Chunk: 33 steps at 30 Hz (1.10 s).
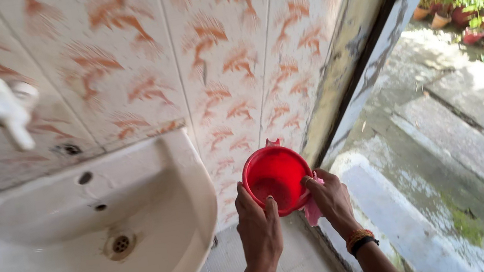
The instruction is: The person uses a pink sponge and a red bucket to clean a white wall-mounted sink. They repeatedly wet the sponge, scrub the sink basin and surrounding tiles, and rinse the sponge under the tap.
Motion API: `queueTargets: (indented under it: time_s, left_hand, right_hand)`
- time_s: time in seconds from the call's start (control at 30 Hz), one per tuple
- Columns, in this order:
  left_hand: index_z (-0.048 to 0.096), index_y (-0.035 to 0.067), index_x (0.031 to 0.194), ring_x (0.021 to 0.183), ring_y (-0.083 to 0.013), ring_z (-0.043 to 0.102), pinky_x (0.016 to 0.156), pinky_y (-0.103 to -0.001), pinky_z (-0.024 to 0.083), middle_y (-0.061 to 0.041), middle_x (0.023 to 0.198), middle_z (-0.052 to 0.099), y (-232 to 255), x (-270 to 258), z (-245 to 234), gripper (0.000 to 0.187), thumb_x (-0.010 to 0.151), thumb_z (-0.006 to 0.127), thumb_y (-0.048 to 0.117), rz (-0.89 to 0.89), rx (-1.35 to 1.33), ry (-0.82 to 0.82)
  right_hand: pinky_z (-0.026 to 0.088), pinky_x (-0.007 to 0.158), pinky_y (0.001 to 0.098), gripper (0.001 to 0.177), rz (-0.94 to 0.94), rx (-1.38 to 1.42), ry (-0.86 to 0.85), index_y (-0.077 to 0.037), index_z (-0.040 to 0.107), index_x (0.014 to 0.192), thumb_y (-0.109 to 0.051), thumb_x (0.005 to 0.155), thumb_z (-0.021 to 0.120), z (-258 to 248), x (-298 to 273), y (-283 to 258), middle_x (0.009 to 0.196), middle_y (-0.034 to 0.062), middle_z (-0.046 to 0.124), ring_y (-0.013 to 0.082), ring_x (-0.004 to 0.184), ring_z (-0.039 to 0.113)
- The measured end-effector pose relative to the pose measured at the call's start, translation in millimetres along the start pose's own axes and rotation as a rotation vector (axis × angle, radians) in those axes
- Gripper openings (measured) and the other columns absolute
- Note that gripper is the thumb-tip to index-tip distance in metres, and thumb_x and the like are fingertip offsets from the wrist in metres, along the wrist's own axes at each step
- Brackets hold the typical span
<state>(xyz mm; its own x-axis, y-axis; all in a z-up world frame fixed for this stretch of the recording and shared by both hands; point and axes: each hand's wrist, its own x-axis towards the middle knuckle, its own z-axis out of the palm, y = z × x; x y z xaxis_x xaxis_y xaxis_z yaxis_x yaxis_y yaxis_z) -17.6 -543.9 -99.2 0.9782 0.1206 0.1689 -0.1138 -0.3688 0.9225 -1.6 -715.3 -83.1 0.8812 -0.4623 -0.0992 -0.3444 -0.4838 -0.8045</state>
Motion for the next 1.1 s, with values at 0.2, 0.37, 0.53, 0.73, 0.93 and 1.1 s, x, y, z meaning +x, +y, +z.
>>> queueTargets:
  time_s: [0.2, 0.37, 0.53, 0.73, 0.93, 1.1]
  left_hand:
    - [0.02, -0.001, 0.156, 0.118, -0.0457, 0.061, 0.1, -0.048, 0.051, -0.03, 0.144, 0.045, -131.5, 0.6, 87.2, 0.069, 0.097, 0.045, 0.025, -0.226, 0.015, -0.121]
    - [0.035, -0.002, 0.148, 0.124, -0.0453, 0.058, 0.103, -0.05, 0.046, -0.028, 0.14, 0.053, -296.3, 14.7, 159.9, 0.066, 0.092, 0.062, 0.019, -0.145, 0.12, -0.036]
    - [0.045, 0.005, 0.142, 0.119, -0.0401, 0.064, 0.1, -0.047, 0.051, -0.021, 0.131, 0.064, -444.4, 28.8, 199.7, 0.062, 0.085, 0.07, 0.013, -0.161, 0.101, -0.079]
    - [0.043, 0.009, 0.14, 0.117, -0.0375, 0.066, 0.099, -0.047, 0.052, -0.019, 0.129, 0.065, -571.1, 37.4, 245.4, 0.062, 0.085, 0.072, 0.012, -0.384, 0.143, -0.162]
    - [0.037, 0.006, 0.138, 0.091, -0.0319, 0.078, 0.071, -0.038, 0.062, -0.019, 0.126, 0.065, -658.3, 36.7, 275.0, 0.057, 0.089, 0.066, 0.004, -0.521, 0.069, -0.221]
    - [0.038, 0.006, 0.137, 0.087, -0.0287, 0.078, 0.066, -0.033, 0.062, -0.02, 0.124, 0.066, -693.6, 41.4, 294.4, 0.054, 0.09, 0.065, 0.0, -0.535, 0.039, -0.235]
  right_hand:
    - [0.055, 0.066, 0.0409, 0.042, 0.044, -0.068, -0.041, -0.007, 0.073, 0.1, -0.043, 0.084, 0.06, 67.2, 50.0, 118.3, 0.078, 0.0173, 0.077, 0.0288, 0.071, 0.075]
    - [0.057, 0.059, 0.0378, 0.041, 0.064, -0.036, -0.103, -0.007, 0.072, 0.099, -0.044, 0.083, 0.066, 150.0, 89.9, 223.2, 0.074, 0.0155, 0.078, 0.0241, 0.064, 0.074]
    - [0.059, 0.058, 0.0339, 0.041, 0.227, -0.094, -0.173, -0.008, 0.074, 0.1, -0.046, 0.085, 0.071, 244.0, 119.7, 314.4, 0.075, 0.011, 0.077, 0.0197, 0.06, 0.073]
    - [0.061, 0.061, 0.0334, 0.04, 0.207, -0.07, -0.196, -0.01, 0.074, 0.102, -0.047, 0.088, 0.069, 353.0, 153.6, 428.6, 0.074, 0.0099, 0.077, 0.019, 0.062, 0.075]
    - [0.056, 0.072, 0.0407, 0.039, 0.097, -0.191, -0.202, -0.011, 0.074, 0.107, -0.044, 0.089, 0.066, 447.1, 193.7, 537.4, 0.075, 0.0117, 0.078, 0.0227, 0.07, 0.075]
    - [0.057, 0.074, 0.0436, 0.038, 0.117, -0.225, -0.196, -0.011, 0.074, 0.111, -0.041, 0.089, 0.064, 478.3, 213.2, 573.8, 0.078, 0.0119, 0.078, 0.0239, 0.074, 0.076]
